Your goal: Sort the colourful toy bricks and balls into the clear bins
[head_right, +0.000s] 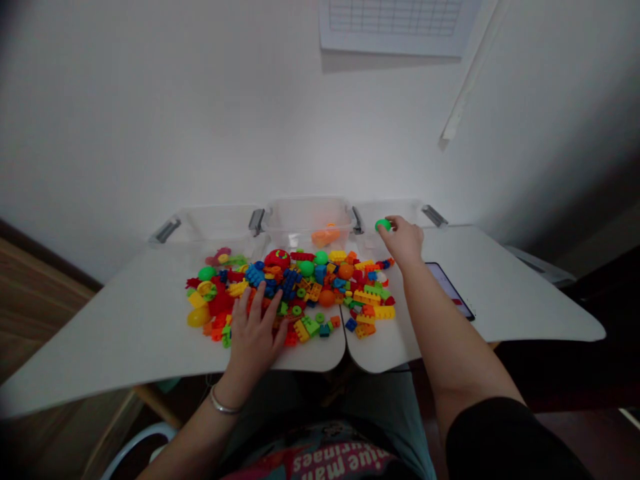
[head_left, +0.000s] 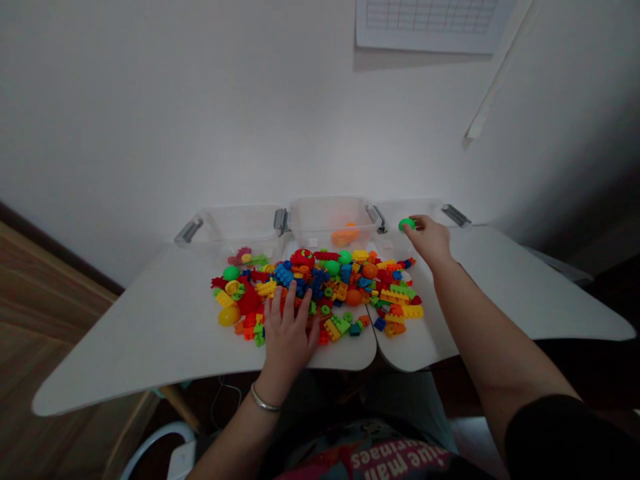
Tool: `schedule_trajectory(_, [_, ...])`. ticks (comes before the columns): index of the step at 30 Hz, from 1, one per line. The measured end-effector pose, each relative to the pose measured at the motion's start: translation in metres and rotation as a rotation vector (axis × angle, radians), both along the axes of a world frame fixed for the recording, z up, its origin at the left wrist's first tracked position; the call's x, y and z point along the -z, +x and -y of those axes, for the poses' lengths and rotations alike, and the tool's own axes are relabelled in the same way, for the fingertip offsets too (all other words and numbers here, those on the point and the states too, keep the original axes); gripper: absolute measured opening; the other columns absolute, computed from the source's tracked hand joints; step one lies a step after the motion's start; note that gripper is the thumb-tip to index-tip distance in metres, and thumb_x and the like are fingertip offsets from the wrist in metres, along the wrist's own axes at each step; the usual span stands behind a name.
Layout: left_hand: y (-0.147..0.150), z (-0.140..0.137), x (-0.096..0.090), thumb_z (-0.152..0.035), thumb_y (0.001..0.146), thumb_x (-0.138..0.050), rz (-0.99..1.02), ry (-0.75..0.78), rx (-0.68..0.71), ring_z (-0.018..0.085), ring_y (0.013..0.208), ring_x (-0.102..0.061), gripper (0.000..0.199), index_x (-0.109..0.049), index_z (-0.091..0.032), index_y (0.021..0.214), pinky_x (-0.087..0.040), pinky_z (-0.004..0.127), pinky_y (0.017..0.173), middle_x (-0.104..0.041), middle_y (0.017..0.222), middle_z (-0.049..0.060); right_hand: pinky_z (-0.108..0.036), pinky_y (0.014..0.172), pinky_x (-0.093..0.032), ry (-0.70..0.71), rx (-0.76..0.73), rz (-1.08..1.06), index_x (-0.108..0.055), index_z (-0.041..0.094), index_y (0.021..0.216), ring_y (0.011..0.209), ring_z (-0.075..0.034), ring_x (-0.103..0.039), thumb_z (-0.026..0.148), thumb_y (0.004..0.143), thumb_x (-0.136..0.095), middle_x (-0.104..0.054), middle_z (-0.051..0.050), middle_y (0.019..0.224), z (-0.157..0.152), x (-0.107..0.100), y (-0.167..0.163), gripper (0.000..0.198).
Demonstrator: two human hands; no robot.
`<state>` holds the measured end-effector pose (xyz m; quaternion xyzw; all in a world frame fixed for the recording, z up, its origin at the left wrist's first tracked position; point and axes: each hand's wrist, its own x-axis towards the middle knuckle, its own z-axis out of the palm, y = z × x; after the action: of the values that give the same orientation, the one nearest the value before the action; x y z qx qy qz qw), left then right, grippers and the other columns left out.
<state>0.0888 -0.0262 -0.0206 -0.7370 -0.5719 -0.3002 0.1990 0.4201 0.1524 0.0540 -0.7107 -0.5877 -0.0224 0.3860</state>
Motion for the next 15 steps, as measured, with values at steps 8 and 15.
schedule_trajectory(8, [-0.001,0.000,0.001,-0.034,0.087,-0.059,0.006,-0.022,0.022,0.040,0.142,-0.030,0.051,-0.057,-0.019,0.136,-0.033,0.058,0.110,-0.037,0.153,0.017,-0.045,0.088,-0.039,-0.067,0.094,0.381,-0.077,0.013,0.093,0.091,-0.031,-0.064,0.042,0.092,-0.036,-0.074,-0.017,0.086,0.004,0.009,-0.005,0.050])
schedule_trajectory(15, [0.000,0.000,0.002,-0.036,0.087,-0.058,0.020,-0.029,-0.015,0.039,0.143,-0.028,0.057,-0.050,-0.020,0.142,-0.023,0.062,0.114,-0.032,0.156,0.018,-0.054,0.102,-0.030,0.092,0.014,0.292,-0.074,0.019,0.099,0.097,-0.029,-0.060,0.041,0.091,-0.042,-0.072,-0.011,0.098,0.011,0.011,-0.001,0.039])
